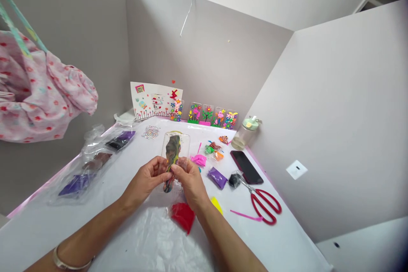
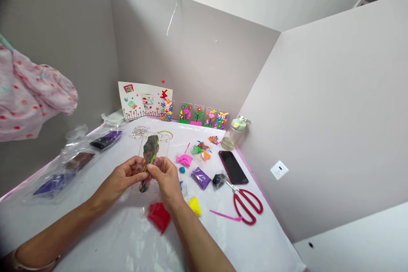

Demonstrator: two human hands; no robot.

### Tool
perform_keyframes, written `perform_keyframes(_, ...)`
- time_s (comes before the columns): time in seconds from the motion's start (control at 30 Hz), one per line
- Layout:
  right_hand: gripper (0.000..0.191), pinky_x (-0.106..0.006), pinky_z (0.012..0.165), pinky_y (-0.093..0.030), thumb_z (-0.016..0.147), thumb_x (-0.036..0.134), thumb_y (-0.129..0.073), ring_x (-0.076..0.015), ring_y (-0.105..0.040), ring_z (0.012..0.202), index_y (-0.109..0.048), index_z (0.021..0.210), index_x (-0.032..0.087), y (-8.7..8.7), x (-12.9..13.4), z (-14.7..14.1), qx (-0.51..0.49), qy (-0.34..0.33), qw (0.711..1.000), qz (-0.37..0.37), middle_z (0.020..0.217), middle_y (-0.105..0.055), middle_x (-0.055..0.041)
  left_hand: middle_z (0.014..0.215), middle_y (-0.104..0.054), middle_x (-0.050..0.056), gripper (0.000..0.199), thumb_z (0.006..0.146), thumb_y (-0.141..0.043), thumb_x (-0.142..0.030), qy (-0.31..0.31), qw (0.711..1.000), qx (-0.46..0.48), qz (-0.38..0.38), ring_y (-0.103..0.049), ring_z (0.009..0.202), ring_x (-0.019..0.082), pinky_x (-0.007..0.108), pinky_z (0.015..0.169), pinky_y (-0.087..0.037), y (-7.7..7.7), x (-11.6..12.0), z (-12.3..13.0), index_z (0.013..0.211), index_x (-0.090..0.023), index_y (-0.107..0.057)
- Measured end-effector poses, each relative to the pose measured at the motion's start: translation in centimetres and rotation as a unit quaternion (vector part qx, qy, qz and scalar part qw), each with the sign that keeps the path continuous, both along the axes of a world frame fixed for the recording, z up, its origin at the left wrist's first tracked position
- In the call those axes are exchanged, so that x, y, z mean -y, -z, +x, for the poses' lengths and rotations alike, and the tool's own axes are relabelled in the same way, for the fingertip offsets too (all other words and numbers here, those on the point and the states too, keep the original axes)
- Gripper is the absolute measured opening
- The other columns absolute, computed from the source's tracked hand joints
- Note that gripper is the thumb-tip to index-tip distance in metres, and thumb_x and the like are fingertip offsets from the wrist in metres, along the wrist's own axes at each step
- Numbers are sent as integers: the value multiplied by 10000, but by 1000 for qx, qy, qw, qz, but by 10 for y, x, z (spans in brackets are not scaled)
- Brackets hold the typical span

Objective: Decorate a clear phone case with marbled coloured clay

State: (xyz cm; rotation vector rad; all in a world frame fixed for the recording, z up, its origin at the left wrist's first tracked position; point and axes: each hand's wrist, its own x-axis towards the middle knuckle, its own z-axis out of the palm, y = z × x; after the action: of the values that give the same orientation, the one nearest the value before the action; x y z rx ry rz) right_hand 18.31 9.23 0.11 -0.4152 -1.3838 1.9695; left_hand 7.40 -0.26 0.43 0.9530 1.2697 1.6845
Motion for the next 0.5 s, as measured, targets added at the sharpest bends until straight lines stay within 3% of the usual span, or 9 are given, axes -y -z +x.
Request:
perform_keyframes(0.1,329,-246,500,-425,720,439,-751,-125,-541,492,-545,777,189,-6,0,4,23,-37,999,30,610,-597,32,782,-644,-20,269,729,-781,-263,9,1000,8,9,-623,746,160,271,725,-485,-3,-1,-1,902,-201,-583)
perform_keyframes(0.2,322,-233,460,-386,736,438,-731,-113,-497,432,-524,746,192,-12,-4,11,95,-93,987,93,544,-565,43,947,-677,17,399,708,-800,-253,-37,999,5,23,-636,912,187,288,843,-478,-9,0,-8,1036,-208,-577)
perform_keyframes(0.27,301,-221,495,-379,722,403,-745,-101,-492,489,-542,719,181,-14,-7,16,137,-111,974,143,583,-570,33,920,-676,11,434,718,-791,-270,-44,999,-3,17,-637,864,181,274,788,-487,-11,0,-15,1088,-207,-573)
perform_keyframes(0.37,272,-223,534,-372,753,392,-703,-105,-480,552,-558,692,170,-14,-10,18,161,-124,963,175,613,-563,20,805,-654,-18,341,740,-772,-296,-10,1000,-9,-4,-621,711,154,259,681,-489,-10,2,-22,1017,-193,-602)
perform_keyframes(0.5,241,-233,566,-373,806,390,-633,-111,-477,584,-566,741,168,-15,-8,16,161,-115,962,188,649,-562,17,761,-652,-23,217,763,-750,-288,-35,999,-18,5,-610,698,144,253,689,-480,-7,3,-21,897,-179,-619)
